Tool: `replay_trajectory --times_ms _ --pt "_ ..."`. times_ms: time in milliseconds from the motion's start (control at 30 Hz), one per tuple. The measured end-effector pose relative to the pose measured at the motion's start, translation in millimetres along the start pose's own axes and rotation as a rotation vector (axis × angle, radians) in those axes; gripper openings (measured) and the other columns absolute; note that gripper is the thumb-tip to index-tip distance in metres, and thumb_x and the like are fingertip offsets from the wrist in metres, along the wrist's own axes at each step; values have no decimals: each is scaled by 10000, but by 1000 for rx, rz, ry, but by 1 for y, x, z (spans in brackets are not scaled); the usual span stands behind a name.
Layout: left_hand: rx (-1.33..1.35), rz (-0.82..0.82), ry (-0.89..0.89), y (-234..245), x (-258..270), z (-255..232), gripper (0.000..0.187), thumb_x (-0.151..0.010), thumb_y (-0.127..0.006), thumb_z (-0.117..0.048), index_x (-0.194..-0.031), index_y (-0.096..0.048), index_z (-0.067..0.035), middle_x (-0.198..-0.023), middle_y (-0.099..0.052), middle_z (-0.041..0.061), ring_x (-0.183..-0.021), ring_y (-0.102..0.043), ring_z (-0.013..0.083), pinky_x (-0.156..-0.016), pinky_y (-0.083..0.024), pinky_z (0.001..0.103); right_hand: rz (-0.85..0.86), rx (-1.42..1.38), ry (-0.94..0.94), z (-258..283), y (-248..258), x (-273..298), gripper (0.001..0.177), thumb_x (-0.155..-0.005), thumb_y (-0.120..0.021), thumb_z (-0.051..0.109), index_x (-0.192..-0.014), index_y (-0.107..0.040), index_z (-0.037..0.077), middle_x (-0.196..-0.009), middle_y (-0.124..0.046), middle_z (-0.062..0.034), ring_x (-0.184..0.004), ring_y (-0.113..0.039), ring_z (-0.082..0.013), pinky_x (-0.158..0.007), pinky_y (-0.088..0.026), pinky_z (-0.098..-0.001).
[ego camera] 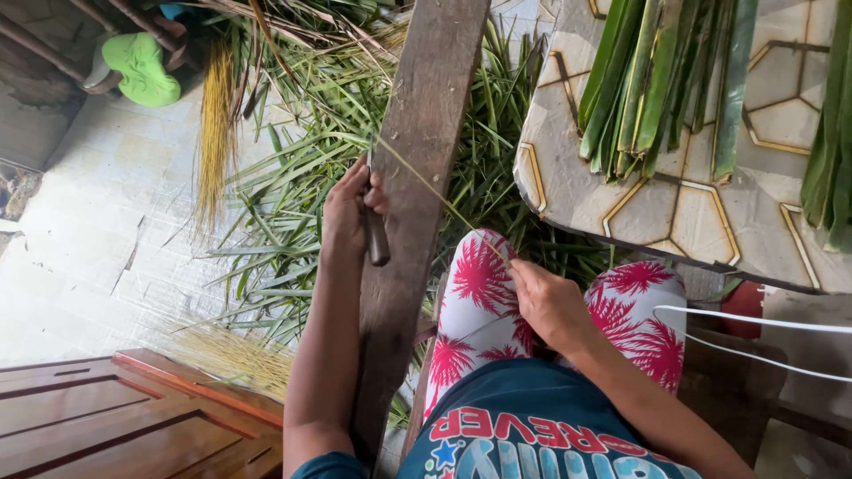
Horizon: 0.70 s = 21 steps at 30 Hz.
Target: Stripping the green foliage from palm leaf midribs using a small knife
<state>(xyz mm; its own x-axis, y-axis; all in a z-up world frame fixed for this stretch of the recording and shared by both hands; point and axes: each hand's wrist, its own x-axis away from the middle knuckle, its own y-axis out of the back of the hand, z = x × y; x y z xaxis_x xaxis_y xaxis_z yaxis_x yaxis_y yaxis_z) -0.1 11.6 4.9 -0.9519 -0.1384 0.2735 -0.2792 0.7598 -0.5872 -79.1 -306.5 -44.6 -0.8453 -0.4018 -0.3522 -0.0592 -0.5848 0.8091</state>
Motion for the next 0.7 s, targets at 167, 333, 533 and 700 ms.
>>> replay_trajectory --times_ms 167,333,533,700 --pt "-153 120 102 -43 32 24 207 -939 -560 -69 -1137 -602 -24 -689 -590 142 -385 -485 126 -323 -470 341 124 -365 -261 31 40 -36 156 -944 -555 138 -994 -693 86 -590 -672 -107 -628 -697 -301 -568 -560 -400" --pt "-102 350 397 -65 45 64 251 -896 -600 -14 -1145 -605 23 -632 -591 183 -360 -481 147 -286 -429 322 73 -544 -321 31 41 -57 181 -938 -573 137 -879 -743 155 -521 -650 -58 -553 -654 -141 -540 -527 -329" --pt "-78 362 403 -61 39 68 197 -905 -590 -3 -1098 -623 22 -623 -573 201 -358 -473 149 -286 -436 322 80 -624 -298 29 43 -59 196 -943 -549 78 -874 -732 92 -492 -620 -67 -491 -589 -151 -533 -522 -310" --pt "-104 243 314 -45 31 43 192 -905 -598 -17 -1089 -634 23 -642 -570 178 -373 -468 129 -292 -441 322 107 -630 -308 31 39 -47 191 -936 -552 66 -905 -739 85 -491 -623 -64 -493 -576 -131 -546 -527 -317"
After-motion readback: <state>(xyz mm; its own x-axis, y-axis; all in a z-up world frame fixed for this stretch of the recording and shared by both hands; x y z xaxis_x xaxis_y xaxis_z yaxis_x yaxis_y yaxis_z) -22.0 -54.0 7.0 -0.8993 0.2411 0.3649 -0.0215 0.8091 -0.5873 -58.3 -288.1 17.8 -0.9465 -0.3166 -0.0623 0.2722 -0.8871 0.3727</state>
